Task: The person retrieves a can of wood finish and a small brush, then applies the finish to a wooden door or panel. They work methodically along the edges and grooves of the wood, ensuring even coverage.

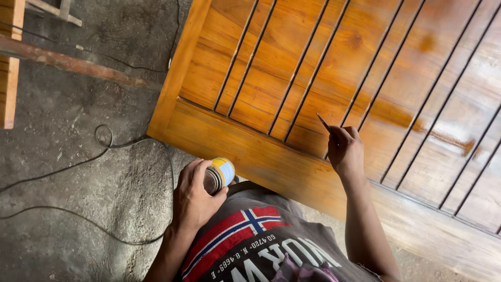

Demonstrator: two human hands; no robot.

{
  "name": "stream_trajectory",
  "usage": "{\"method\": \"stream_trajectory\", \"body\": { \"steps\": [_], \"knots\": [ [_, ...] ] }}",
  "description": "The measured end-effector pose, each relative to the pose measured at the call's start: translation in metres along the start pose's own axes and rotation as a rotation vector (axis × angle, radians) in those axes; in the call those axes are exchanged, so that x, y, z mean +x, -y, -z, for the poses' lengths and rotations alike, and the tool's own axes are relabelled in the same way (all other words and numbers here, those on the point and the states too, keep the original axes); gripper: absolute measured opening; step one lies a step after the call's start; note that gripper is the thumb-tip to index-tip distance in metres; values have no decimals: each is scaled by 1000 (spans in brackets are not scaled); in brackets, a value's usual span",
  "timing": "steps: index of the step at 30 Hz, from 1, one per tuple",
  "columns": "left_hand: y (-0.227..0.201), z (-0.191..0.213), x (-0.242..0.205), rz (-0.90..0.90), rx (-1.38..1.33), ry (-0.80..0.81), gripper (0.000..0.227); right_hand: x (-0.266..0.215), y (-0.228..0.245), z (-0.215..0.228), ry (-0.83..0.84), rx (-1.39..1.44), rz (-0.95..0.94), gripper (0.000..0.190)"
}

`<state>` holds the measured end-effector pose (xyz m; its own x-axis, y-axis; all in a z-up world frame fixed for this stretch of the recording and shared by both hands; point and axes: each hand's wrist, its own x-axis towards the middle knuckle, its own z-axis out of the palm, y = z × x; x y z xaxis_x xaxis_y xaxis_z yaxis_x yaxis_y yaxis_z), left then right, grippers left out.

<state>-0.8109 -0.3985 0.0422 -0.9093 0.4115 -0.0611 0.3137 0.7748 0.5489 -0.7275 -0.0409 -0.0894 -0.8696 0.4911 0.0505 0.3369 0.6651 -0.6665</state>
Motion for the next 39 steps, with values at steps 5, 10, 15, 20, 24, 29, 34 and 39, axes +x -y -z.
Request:
{"method": "stream_trajectory", "body": {
  "steps": [5, 10, 15, 20, 24, 29, 34, 39],
  "knots": [
    [6, -2, -8, 52, -23, -16, 70, 5, 5, -5, 0, -20, 50, 16],
    [9, -6, -18, 87, -89, -43, 71, 13, 11, -14, 10, 4, 121, 16],
    [19, -8, -27, 112, -79, -71, 71, 13, 19, -25, 28, 26, 164, 17],
    [27, -7, -39, 116, -76, -119, 72, 13, 27, -34, 66, 45, 216, 16],
    [38, -3, -50, 120, -70, -149, 75, 12, 34, -40, 82, 39, 261, 17],
    [59, 9, -61, 165, -71, -127, 75, 0, 50, -43, 86, 17, 255, 18],
    [89, 32, -75, 118, -104, -163, 75, -22, 80, -56, 79, -23, 264, 17],
    [135, 67, -94, 82, -152, -210, 73, -53, 139, -88, 101, -49, 277, 19]
  ]
}}
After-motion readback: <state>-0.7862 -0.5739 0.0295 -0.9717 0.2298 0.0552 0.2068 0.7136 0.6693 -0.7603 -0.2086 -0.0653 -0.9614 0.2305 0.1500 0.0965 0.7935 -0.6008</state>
